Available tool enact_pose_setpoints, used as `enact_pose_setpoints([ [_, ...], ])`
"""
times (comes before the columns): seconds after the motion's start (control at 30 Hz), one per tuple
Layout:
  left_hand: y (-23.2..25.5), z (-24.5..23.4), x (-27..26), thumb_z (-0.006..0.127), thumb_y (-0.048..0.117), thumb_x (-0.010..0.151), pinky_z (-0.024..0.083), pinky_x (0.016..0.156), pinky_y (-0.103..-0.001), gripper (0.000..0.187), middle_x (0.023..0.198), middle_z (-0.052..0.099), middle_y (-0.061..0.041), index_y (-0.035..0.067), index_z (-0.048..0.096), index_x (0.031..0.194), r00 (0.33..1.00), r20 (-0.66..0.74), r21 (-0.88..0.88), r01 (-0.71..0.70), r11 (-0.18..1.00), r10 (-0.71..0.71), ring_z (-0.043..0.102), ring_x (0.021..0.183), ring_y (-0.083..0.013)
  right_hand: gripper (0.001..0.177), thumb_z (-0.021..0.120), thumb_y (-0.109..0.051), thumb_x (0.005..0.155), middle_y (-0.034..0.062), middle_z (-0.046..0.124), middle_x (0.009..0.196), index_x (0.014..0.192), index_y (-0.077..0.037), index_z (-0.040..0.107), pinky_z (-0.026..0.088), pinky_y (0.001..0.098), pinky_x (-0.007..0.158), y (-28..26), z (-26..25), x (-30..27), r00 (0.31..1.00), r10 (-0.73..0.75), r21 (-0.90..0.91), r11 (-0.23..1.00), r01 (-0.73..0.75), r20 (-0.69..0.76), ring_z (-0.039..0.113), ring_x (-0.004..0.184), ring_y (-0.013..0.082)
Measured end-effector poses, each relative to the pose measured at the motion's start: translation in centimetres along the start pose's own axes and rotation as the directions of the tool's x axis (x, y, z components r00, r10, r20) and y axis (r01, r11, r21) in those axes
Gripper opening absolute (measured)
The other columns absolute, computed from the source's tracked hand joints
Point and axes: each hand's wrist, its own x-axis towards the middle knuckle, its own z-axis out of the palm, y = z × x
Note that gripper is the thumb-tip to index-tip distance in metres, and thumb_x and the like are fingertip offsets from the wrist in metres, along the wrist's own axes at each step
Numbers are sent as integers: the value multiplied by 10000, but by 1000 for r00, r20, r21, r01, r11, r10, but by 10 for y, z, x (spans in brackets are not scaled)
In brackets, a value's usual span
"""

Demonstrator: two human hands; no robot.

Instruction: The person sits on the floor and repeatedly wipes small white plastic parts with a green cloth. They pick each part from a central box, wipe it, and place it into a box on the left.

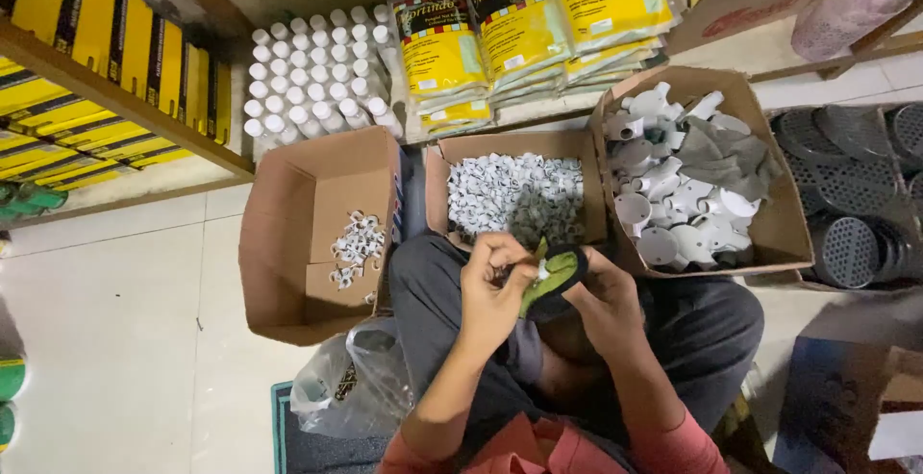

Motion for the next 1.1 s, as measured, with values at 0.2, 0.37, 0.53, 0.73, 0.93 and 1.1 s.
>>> enact_pose_setpoints([
  [0.2,4,9,-20,734,17,941,539,802,-379,79,849,659,-104,24,673,991,991,26,-67,-126,990,128,640,813,-205,308,509,65,1007,99,591,655,711,53,593,508,370,794,-4,8,-18,989,61,72,996,-52,-136,487,705,126],
  [0.37,-1,9,-38,722,62,972,530,798,-347,90,876,609,-56,31,678,1044,989,-103,-60,-114,992,108,606,815,-131,265,595,73,957,79,578,551,692,73,610,514,316,669,-68,33,-28,998,57,-357,932,-64,-30,451,619,118],
  [0.53,28,9,-29,756,32,922,555,775,-390,86,888,634,-106,76,778,851,980,-47,22,-195,981,196,676,793,-229,219,593,82,914,212,588,594,718,178,579,541,403,810,-76,36,-39,998,46,-117,992,-50,-38,571,668,252],
  [0.73,42,14,-28,747,118,947,552,780,-381,84,881,641,-102,79,789,886,975,-47,-2,-219,976,218,667,783,-218,178,653,-68,989,111,759,791,868,-7,769,582,351,816,-41,22,-45,997,-33,-215,976,17,-71,701,737,211],
  [0.93,49,14,-35,618,185,1053,595,933,-366,153,1095,649,-84,117,753,1029,980,-22,134,-195,971,200,668,1030,-228,177,588,-194,1025,-18,669,886,954,-95,715,482,297,798,-62,25,-45,997,38,-84,996,-32,71,611,855,107],
  [1.1,53,17,-41,604,173,1059,615,980,-377,200,1165,654,-122,44,744,1121,983,-4,86,-182,979,183,683,1114,-281,233,526,-112,1026,29,759,981,1029,-54,752,545,297,842,-70,32,-46,998,24,-239,970,-37,-58,677,921,137],
])
